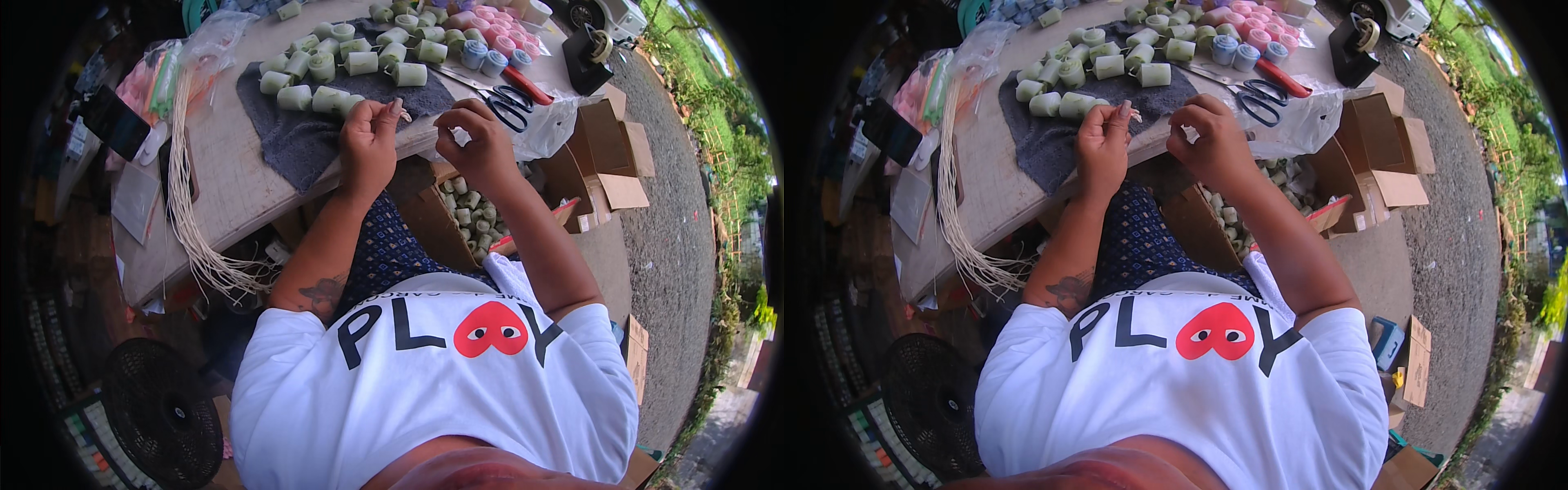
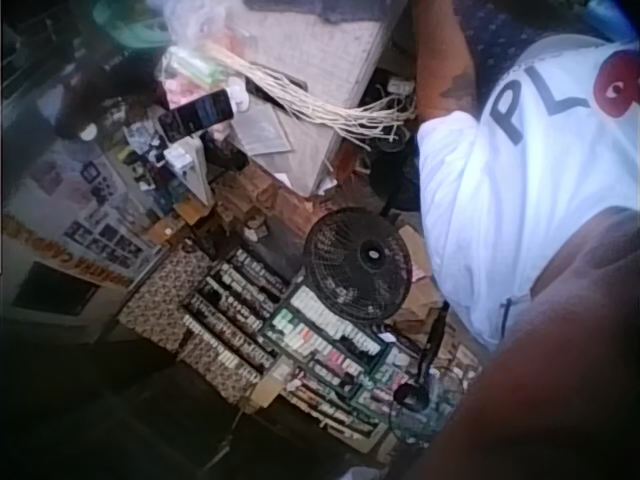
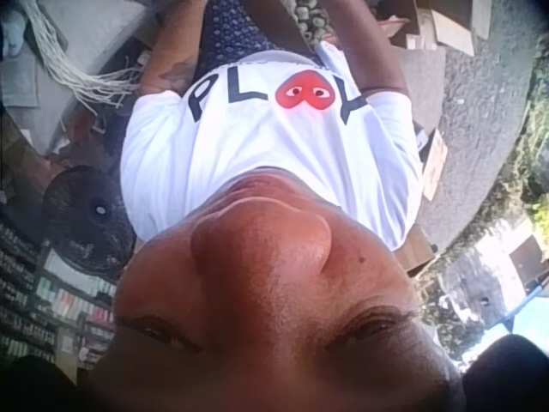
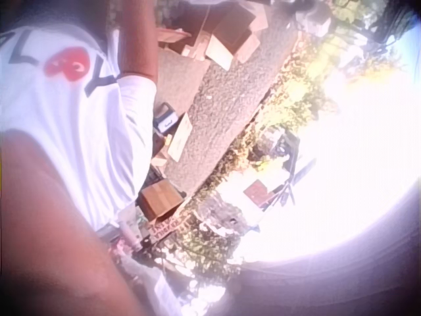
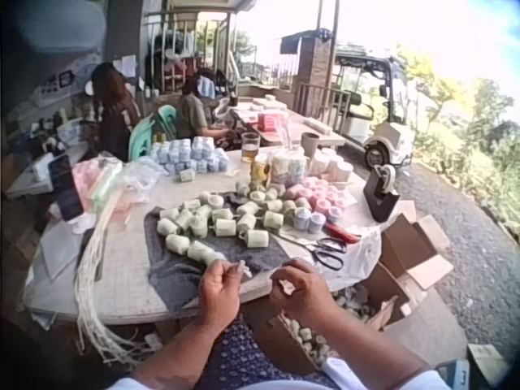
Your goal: The person assembles small cylindrical objects by threading string through them, tying knots, and trimming excess string with scissors. They handle multiple cylinders and place finished units into a cardboard box.
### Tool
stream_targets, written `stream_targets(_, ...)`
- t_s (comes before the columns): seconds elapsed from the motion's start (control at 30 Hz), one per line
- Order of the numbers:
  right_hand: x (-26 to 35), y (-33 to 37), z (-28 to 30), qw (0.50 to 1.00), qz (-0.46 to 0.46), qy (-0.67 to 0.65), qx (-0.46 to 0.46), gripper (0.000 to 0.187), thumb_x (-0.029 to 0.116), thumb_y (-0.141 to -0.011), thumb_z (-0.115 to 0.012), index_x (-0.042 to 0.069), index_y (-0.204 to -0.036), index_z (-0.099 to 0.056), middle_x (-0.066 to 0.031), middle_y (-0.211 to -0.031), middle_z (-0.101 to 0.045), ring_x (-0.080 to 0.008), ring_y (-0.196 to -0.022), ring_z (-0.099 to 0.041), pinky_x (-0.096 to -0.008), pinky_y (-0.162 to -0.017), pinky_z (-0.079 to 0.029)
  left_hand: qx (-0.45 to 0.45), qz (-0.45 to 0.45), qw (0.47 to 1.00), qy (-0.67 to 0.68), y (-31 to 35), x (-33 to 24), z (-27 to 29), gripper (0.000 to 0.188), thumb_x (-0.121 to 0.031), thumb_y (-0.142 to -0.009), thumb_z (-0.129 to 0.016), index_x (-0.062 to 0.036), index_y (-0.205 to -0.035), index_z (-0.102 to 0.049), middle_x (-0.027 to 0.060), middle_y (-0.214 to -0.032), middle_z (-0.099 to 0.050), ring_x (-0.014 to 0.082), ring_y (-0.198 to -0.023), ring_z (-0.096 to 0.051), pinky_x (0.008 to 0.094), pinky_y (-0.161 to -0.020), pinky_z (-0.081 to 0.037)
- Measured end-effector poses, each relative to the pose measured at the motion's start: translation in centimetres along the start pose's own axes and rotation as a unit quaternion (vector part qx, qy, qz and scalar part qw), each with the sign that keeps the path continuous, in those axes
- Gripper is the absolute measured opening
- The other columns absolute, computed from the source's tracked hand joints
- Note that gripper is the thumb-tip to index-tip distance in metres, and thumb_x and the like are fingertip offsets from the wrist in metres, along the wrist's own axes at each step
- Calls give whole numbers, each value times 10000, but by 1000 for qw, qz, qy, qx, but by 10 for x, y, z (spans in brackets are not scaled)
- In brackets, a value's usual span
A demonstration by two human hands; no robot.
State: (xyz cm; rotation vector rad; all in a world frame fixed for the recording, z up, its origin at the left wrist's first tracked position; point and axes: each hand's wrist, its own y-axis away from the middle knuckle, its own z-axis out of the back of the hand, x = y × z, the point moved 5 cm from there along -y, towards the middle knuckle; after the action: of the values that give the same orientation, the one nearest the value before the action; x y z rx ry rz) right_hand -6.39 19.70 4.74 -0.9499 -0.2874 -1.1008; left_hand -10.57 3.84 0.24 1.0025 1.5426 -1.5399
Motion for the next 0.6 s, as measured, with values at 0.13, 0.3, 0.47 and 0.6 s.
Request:
stream_targets(0.13,-6,-2,5,998,-44,-26,21,123,95,-793,-687,47,-906,-682,-90,-871,-613,-240,-793,-612,-327,-684,-487,23,-51,998,-36,-5,-10,0,229,-174,-893,-638,-8,-762,-550,73,-719,-553,152,-623,-513,294,-586,-427)
stream_targets(0.3,8,-10,2,999,6,-33,29,120,81,-821,-670,61,-937,-694,-93,-865,-629,-248,-776,-614,-316,-678,-487,13,-32,998,-47,-1,-7,-2,257,-205,-902,-630,-5,-761,-551,71,-722,-557,150,-625,-515,284,-583,-423)
stream_targets(0.47,13,-16,-6,996,59,-6,59,154,63,-823,-667,51,-975,-689,-79,-869,-637,-224,-809,-610,-314,-725,-481,-1,-22,998,-59,1,-8,-4,250,-200,-909,-618,-2,-776,-542,86,-713,-558,161,-623,-520,295,-582,-426)
stream_targets(0.6,18,-15,-10,990,125,60,10,126,72,-785,-670,81,-910,-683,-67,-846,-634,-239,-803,-609,-363,-760,-457,-24,-38,996,-71,2,-12,-6,261,-199,-913,-611,-7,-759,-522,98,-708,-556,189,-623,-527,311,-579,-427)
